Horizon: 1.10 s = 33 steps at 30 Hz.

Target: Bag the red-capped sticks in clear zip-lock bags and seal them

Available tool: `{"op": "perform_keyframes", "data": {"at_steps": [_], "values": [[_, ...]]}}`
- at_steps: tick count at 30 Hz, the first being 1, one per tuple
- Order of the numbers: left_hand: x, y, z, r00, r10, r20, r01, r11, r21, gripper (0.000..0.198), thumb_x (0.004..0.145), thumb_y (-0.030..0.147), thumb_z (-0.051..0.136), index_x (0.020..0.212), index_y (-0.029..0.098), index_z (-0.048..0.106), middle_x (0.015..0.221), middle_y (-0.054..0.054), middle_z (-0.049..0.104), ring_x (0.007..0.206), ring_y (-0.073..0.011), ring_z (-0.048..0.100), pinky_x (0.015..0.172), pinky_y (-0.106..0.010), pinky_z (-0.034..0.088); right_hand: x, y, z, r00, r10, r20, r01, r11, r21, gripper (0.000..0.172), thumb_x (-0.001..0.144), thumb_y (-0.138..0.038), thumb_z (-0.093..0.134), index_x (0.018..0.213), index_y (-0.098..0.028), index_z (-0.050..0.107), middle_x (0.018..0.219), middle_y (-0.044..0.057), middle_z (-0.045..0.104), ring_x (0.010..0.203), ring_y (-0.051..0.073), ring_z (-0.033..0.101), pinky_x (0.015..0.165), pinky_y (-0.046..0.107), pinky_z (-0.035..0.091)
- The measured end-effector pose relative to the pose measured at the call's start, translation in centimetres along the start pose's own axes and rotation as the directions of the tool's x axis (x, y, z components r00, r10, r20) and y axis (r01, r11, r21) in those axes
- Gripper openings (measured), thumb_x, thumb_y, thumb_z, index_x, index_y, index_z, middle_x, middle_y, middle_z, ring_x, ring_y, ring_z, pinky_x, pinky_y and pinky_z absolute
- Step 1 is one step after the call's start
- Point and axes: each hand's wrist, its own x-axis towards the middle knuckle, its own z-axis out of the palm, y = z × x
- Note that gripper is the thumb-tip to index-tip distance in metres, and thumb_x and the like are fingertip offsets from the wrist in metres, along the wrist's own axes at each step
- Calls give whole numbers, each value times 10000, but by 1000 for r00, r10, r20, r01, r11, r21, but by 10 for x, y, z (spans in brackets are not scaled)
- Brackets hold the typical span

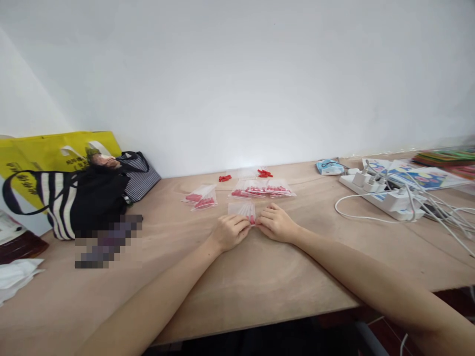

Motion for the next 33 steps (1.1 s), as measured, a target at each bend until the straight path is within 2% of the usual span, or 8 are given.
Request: {"op": "perform_keyframes", "data": {"at_steps": [7, 12, 22, 29, 33], "values": [[1, 1, 1, 998, 53, -25, -52, 997, 50, 156, 819, 222, 482, 728, 178, 601, 788, 7, 665, 660, -115, 606, 566, -226, 433, 2, -5, 4, 999, 43, -19, -43, 999, 7, 188, 816, -243, 423, 680, -158, 521, 620, 6, 530, 592, 113, 427, 633, 278, 247], [1, 2, 0, 998, 58, 2, -59, 996, 61, 163, 819, 197, 462, 723, 169, 591, 756, 5, 658, 658, -116, 599, 563, -225, 424, 3, -6, 4, 999, 36, -24, -36, 999, 20, 140, 796, -214, 440, 705, -164, 533, 636, 4, 541, 636, 119, 446, 634, 273, 244], [1, 0, -4, 998, 56, 29, -58, 995, 79, 173, 810, 188, 458, 684, 161, 573, 693, -2, 630, 607, -114, 569, 545, -222, 408, 4, -8, -1, 1000, 28, -12, -28, 999, -32, 186, 793, -157, 389, 664, -155, 522, 616, 16, 524, 611, 120, 419, 658, 289, 237], [-4, -5, -13, 995, 66, 70, -71, 995, 66, 205, 828, 176, 426, 671, 152, 556, 684, -16, 616, 602, -116, 546, 539, -218, 401, -3, -1, -5, 996, 84, 25, -84, 996, 15, 165, 789, -174, 400, 668, -152, 510, 621, 13, 540, 600, 114, 427, 682, 296, 239], [-16, -11, -24, 995, 27, 96, -30, 999, 23, 196, 830, 182, 433, 679, 152, 554, 678, -23, 610, 627, -124, 553, 565, -222, 413, -6, 0, -8, 992, 109, 62, -112, 992, 52, 148, 787, -165, 408, 681, -156, 511, 643, 12, 549, 618, 115, 441, 701, 301, 237]]}}
